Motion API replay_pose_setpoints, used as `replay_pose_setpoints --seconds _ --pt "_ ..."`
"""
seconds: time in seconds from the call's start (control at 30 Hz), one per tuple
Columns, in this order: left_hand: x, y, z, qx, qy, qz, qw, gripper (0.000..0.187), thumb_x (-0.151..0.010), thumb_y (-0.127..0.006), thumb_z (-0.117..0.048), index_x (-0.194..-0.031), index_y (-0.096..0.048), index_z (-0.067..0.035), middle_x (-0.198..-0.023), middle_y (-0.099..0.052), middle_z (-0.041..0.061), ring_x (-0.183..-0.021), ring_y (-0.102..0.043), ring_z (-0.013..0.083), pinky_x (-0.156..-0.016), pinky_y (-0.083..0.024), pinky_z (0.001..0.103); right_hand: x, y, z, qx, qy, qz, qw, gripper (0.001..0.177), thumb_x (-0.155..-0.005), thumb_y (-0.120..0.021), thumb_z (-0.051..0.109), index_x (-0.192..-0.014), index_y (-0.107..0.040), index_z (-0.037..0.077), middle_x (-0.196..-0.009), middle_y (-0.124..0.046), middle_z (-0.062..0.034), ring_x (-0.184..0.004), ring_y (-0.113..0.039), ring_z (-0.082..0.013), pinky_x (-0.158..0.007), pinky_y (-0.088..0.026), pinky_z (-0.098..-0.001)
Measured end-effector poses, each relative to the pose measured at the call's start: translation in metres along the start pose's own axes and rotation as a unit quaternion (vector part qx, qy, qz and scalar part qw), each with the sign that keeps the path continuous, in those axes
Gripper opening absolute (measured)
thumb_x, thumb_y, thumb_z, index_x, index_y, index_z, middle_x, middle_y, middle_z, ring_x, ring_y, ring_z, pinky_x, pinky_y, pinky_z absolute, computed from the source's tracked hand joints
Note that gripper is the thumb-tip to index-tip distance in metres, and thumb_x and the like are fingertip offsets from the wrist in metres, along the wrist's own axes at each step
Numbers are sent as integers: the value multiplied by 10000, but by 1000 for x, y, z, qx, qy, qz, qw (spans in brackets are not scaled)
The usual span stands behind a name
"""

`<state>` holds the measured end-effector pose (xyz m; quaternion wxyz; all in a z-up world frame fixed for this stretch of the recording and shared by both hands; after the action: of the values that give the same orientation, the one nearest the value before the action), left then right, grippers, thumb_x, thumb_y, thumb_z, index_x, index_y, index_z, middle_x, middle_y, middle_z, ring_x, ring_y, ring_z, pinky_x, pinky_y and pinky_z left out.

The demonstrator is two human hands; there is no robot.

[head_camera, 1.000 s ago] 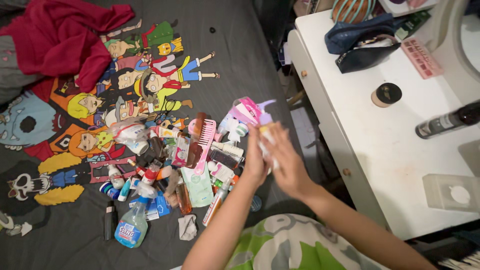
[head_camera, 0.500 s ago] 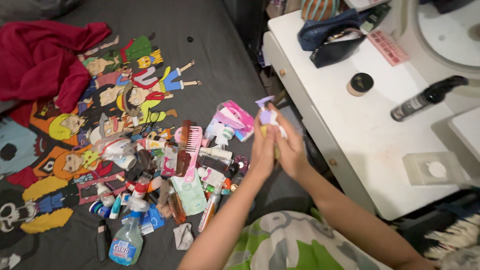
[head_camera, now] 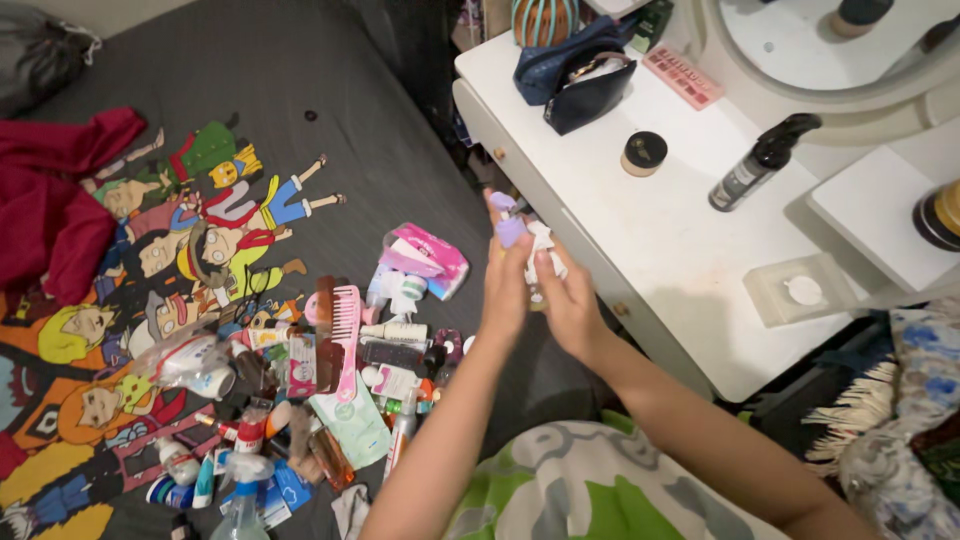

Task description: The person wipes various cosmetic bottles, tubes, and containers with a white wipe, then places them on a white vanity table. The items include spray bottles, pump bottles, jars, and makeup palettes. The person handles each item individually, wiping it before setting it down.

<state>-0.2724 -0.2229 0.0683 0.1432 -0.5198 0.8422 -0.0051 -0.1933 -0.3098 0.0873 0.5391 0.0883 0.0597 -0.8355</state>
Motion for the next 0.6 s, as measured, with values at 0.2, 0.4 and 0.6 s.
replay_pose_setpoints --seconds 0.2,0.4,0.6 --pt "-21 -21 10 296 78 -72 949 506 -1001 -548 -388 -1461 -383 -258 -895 -623 82 -760 -609 135 -670 -523 276 8 18 11 242 173 -22 955 354 -1111 -530 166 -1368 -557 -76 -1235 -660 -273 -1231 -632 -285 -984 -530 -342" --pt "-46 -33 51 143 249 -76 955 418 -975 -583 -454 -927 -627 -41 -643 -618 52 -534 -590 177 -442 -416 330 -18 76 7 223 51 45 972 442 -859 -515 -33 -1270 -673 8 -1125 -710 -205 -893 -658 -179 -734 -527 -290" --pt "-55 -59 67 -210 62 79 972 462 -892 -738 -445 -1021 -641 -12 -802 -683 129 -761 -674 265 -681 -547 387 -61 119 -2 57 -85 -16 995 497 -855 -732 224 -1310 -543 154 -1117 -621 -6 -859 -641 -83 -686 -544 -251"
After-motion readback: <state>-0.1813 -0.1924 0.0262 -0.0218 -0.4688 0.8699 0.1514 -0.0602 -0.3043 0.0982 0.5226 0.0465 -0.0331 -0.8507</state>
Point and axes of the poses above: each hand's wrist, its own x-axis away from the middle knuckle, its own y-axis out of the back of the hand, z = x × y, the point moved 4 cm from there along -x, towards the middle knuckle
